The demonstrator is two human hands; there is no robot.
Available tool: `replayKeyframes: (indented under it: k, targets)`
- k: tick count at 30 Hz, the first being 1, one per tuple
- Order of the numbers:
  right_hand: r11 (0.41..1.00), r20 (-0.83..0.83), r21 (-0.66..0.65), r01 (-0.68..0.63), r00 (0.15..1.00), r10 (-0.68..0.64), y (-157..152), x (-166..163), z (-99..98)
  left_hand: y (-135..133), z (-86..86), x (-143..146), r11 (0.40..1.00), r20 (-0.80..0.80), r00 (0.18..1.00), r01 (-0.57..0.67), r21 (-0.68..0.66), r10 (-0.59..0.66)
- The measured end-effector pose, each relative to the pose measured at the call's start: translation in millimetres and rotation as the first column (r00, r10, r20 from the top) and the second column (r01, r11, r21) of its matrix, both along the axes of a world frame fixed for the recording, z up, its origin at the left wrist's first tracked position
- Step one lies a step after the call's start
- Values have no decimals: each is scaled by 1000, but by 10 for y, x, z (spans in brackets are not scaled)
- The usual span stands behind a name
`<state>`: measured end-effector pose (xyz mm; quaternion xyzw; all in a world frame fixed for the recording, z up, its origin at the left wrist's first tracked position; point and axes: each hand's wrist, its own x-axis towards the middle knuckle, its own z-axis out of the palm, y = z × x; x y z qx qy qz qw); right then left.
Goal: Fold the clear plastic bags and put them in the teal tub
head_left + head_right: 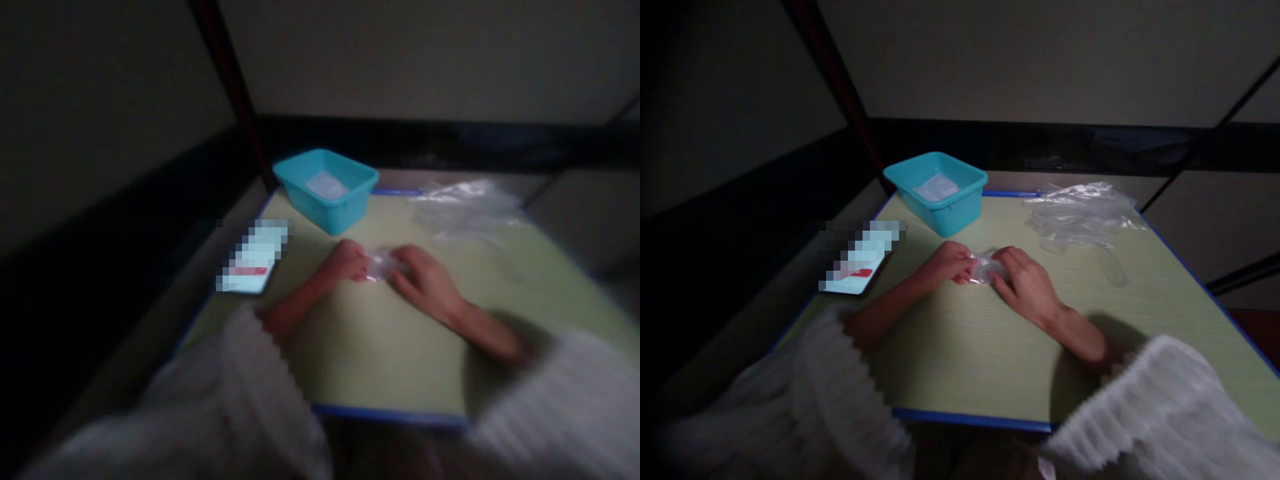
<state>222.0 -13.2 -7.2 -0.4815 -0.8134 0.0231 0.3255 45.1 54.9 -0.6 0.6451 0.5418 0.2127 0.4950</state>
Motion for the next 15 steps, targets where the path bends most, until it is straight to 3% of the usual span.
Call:
replayKeyframes:
  k: [3,6,15]
  targets:
    - [995,210,101,-20,978,-2,-75,-55,11,-9,28,11,1000,-9,1000,-3,-18,3]
    - [992,298,124,-6,954,-31,-101,-89,18,-19,56,21,999,-17,1000,-10,-34,9]
    - [986,415,-165,-17,906,85,-68,-93,-58,-1,65,30,998,-22,1000,-16,-55,15]
